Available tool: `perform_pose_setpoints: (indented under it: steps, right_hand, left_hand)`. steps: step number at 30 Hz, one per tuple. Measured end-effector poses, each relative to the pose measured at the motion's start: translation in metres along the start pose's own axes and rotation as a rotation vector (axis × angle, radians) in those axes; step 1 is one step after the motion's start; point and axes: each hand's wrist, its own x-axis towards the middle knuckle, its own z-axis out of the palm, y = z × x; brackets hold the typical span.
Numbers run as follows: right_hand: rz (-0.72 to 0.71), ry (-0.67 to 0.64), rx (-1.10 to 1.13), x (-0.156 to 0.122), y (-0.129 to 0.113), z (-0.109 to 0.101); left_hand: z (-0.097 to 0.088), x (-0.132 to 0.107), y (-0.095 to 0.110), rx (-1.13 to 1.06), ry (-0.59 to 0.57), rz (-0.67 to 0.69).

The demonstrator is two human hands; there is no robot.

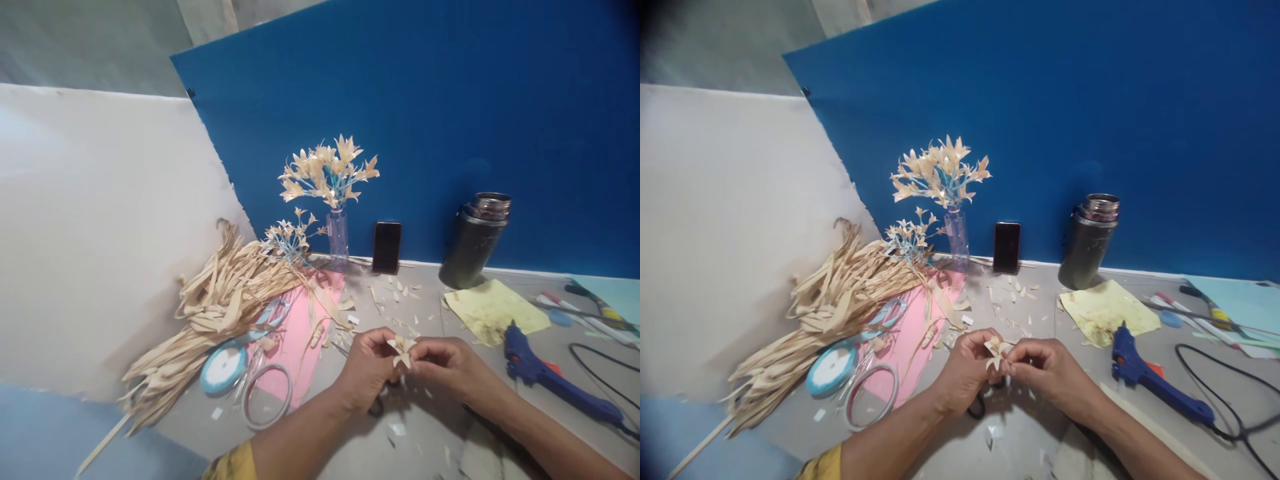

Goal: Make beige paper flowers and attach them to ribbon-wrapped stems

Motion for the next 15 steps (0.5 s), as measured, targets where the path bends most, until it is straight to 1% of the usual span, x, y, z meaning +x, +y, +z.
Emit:
perform_pose_setpoints:
  steps: [4, 8, 10, 13, 15]
  right_hand:
    - [0.016, -0.048, -0.024, -0.0006, 0.0030, -0.0011]
    - [0.070, -0.063, 0.005, -0.0004, 0.0067, -0.0037]
    - [0.069, -0.089, 0.036, 0.0000, 0.0068, -0.0045]
    - [0.057, -0.122, 0.107, 0.0003, 0.0061, -0.0041]
    - [0.064, -0.101, 0.139, 0.0004, 0.0061, -0.0034]
  left_hand:
    - [0.0003, -0.0014, 0.0048, 0.078, -0.004, -0.026]
    - [0.0006, -0.0012, 0.0069, 0.124, -0.046, 0.030]
    - [-0.0005, -0.0005, 0.0056, 0.131, -0.055, 0.048]
    - [-0.0032, 0.0009, 0.0019, 0.118, -0.032, 0.042]
    - [-0.0050, 0.0018, -0.0007, 0.111, -0.006, 0.040]
